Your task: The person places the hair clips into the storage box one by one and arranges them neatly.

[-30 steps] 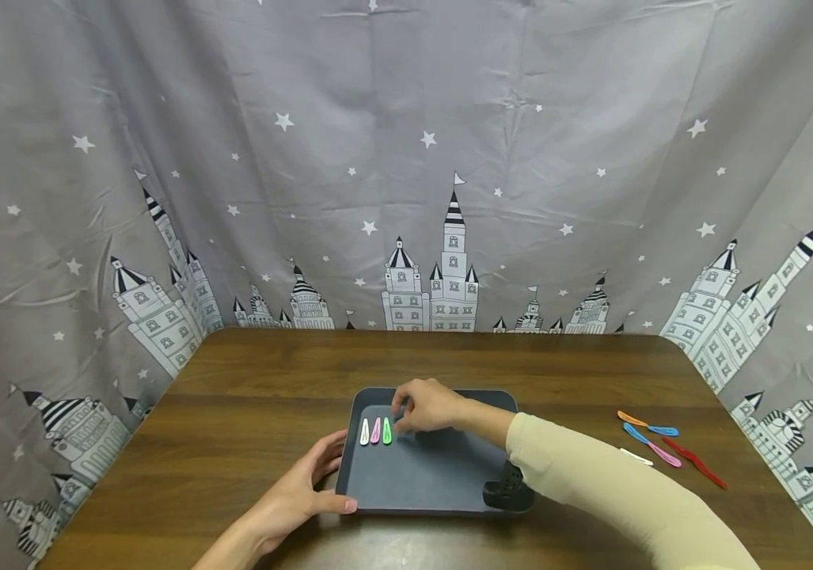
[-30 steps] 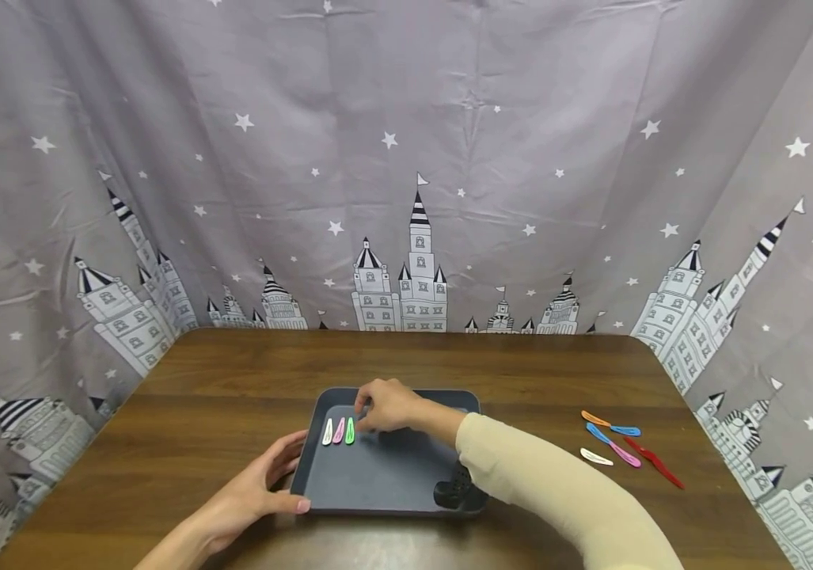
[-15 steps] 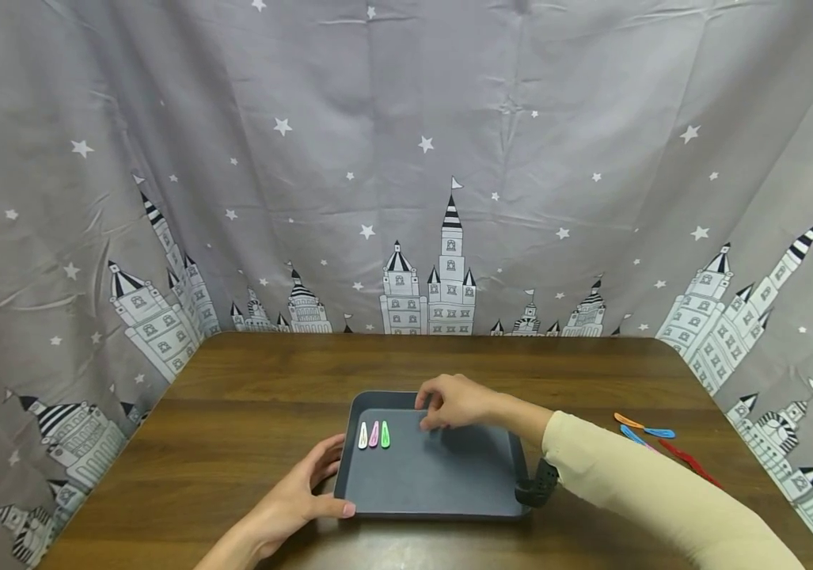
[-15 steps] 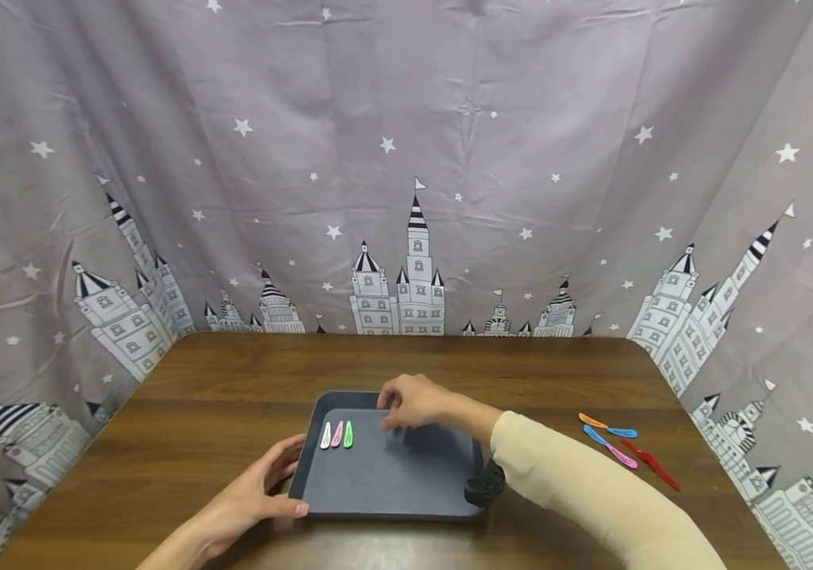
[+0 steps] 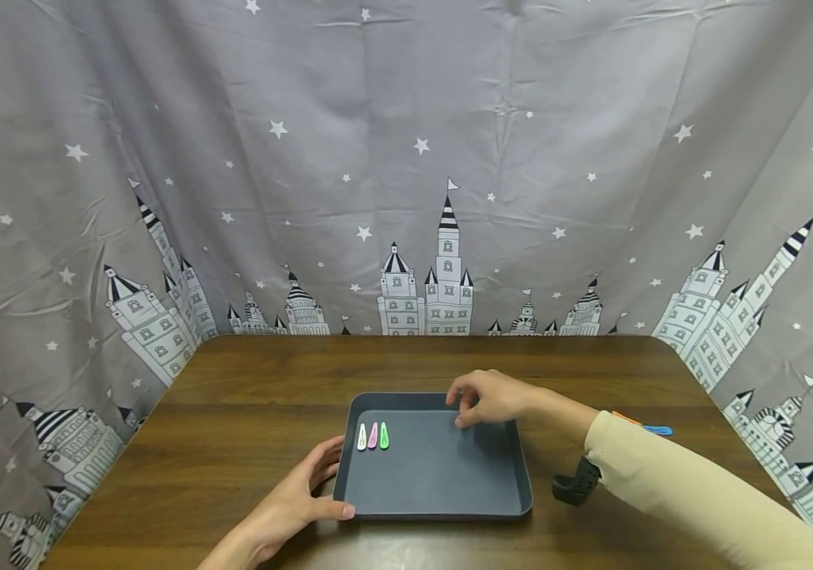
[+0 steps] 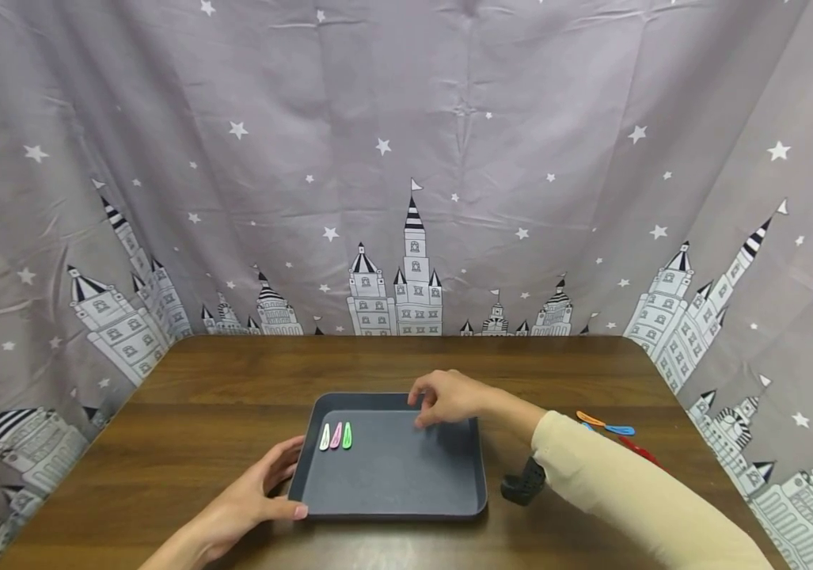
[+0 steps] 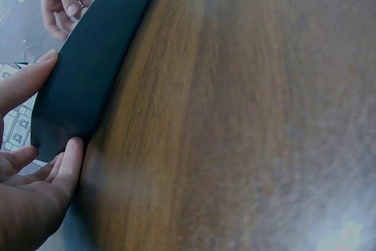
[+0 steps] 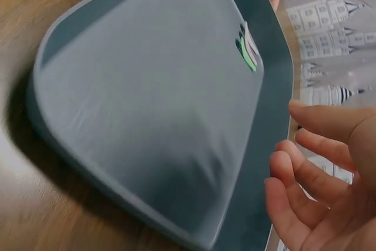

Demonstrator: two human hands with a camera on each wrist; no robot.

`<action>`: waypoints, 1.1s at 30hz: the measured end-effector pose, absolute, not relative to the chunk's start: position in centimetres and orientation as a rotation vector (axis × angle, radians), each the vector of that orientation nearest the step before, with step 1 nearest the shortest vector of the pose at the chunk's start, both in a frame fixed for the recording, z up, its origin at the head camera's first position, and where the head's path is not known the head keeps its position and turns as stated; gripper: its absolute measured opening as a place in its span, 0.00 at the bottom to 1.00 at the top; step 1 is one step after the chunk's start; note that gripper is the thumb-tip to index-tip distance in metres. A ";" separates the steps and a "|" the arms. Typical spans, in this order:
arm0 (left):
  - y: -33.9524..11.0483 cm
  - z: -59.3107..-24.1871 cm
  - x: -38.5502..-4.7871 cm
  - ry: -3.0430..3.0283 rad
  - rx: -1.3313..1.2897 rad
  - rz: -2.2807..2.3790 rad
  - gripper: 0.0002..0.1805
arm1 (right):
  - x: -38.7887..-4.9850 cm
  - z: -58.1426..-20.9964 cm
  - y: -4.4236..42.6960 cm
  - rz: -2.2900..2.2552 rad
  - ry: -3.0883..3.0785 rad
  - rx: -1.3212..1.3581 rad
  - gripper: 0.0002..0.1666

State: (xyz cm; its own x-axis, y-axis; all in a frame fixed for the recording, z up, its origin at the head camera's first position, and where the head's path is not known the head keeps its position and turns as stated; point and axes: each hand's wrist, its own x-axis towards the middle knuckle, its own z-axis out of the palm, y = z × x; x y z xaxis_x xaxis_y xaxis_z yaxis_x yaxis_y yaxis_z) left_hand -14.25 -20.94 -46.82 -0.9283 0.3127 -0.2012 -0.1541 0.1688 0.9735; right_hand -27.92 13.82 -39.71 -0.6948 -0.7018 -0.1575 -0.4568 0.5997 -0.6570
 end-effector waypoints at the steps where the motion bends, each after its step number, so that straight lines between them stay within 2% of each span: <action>1: -20.9 -46.8 -14.3 2.096 0.150 1.814 0.54 | -27.9 -39.6 14.2 -0.833 2.425 -0.931 0.20; 21: -20.9 -46.9 -14.4 2.074 0.146 1.813 0.54 | -27.7 -39.0 22.1 -0.931 2.458 -0.908 0.21; 33: -21.0 -47.0 -14.5 2.072 0.153 1.810 0.54 | -26.9 -38.6 28.5 -0.919 2.517 -0.772 0.19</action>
State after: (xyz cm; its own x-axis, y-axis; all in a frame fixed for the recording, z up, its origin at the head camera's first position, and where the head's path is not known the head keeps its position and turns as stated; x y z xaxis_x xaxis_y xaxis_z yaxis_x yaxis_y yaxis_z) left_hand -14.49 -20.98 -46.97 -0.9204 0.3277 -0.2130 -0.1672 0.1624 0.9724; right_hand -26.93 28.54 -38.60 -0.7896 -0.5985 -0.1358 -0.3702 0.6410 -0.6724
